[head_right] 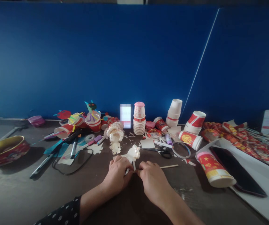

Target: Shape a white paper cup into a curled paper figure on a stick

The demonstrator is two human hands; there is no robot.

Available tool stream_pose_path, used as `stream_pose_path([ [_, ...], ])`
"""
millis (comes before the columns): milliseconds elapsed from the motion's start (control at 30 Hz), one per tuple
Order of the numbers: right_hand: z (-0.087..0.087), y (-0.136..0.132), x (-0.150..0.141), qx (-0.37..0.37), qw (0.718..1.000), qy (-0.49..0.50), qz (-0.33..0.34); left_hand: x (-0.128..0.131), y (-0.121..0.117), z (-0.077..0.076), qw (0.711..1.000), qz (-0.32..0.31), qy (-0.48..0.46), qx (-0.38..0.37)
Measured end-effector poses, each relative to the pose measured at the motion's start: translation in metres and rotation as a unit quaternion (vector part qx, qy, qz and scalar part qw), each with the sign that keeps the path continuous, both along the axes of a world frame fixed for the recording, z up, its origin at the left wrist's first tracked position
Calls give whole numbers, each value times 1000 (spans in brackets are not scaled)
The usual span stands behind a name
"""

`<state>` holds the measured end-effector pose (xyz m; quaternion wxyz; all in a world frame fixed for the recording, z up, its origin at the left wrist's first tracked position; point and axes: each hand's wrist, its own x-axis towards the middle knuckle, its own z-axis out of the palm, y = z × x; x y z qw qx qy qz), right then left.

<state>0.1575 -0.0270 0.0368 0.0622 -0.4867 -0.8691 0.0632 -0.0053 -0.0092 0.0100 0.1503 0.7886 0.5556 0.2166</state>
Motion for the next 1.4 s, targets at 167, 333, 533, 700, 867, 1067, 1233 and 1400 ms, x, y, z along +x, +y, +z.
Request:
stream_pose_path([
  [167,-3,2,0,10,1000,-6,-1,-3,-1,-1,1000,6,-13,11],
  [333,0,2,-3,10,1000,-13,-3,-2,-2,-1,999,-13,-18,28],
  [533,-1,3,-4,2,1000,-23,-11,-1,-1,0,999,-21,-6,40],
  [700,0,4,-4,2,1000,-24,-15,0,0,-3,998,-25,3,57],
  [867,-1,4,-5,-9,999,-22,-23,1,2,-3,998,-24,1,53],
  [1067,-8,5,-2,9,1000,9,-22,3,1,-2,998,-14,-9,58],
  [1233,-10,5,-2,9,1000,22,-17,4,2,0,998,-25,10,57],
  [1400,-12,6,1,2,999,35,-10,5,4,0,996,-27,36,71],
])
